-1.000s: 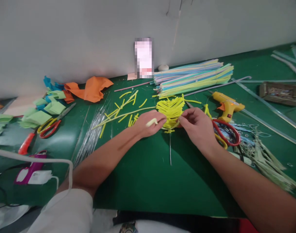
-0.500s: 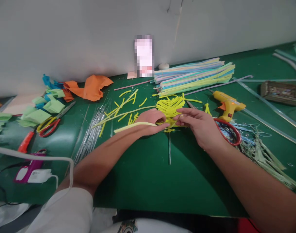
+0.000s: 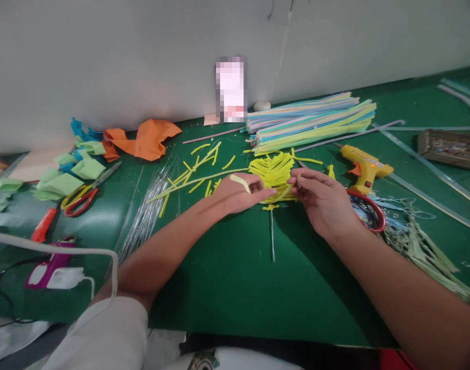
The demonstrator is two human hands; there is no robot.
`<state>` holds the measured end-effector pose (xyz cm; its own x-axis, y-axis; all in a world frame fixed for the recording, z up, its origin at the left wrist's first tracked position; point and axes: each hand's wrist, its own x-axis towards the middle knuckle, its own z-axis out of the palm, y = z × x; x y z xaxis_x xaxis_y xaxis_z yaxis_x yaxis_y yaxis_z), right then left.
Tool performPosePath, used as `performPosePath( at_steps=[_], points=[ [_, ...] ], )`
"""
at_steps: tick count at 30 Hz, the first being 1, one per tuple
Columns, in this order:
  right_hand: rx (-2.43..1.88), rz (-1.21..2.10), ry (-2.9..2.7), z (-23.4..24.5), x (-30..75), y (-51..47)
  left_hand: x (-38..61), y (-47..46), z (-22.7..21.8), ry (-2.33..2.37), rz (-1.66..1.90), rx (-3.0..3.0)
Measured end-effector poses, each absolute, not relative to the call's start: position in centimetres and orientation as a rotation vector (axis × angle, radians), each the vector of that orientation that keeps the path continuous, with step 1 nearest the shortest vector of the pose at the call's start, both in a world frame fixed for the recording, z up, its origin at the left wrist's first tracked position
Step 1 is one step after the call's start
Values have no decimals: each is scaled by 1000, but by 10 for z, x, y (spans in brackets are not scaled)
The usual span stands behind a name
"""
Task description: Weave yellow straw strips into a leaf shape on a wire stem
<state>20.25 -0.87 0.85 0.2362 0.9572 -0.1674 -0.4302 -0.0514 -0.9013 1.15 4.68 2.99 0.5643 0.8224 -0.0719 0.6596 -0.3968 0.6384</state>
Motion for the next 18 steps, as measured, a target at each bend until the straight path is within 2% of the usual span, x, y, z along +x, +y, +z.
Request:
performPosePath(
  at_steps=[8, 18],
  points=[
    [-833, 1194, -731, 14, 205, -9, 10, 46, 29, 1142, 332, 2289],
    [-920, 1042, -1009, 23, 201, -18, 33, 42, 18, 1360, 217, 2446]
  ],
)
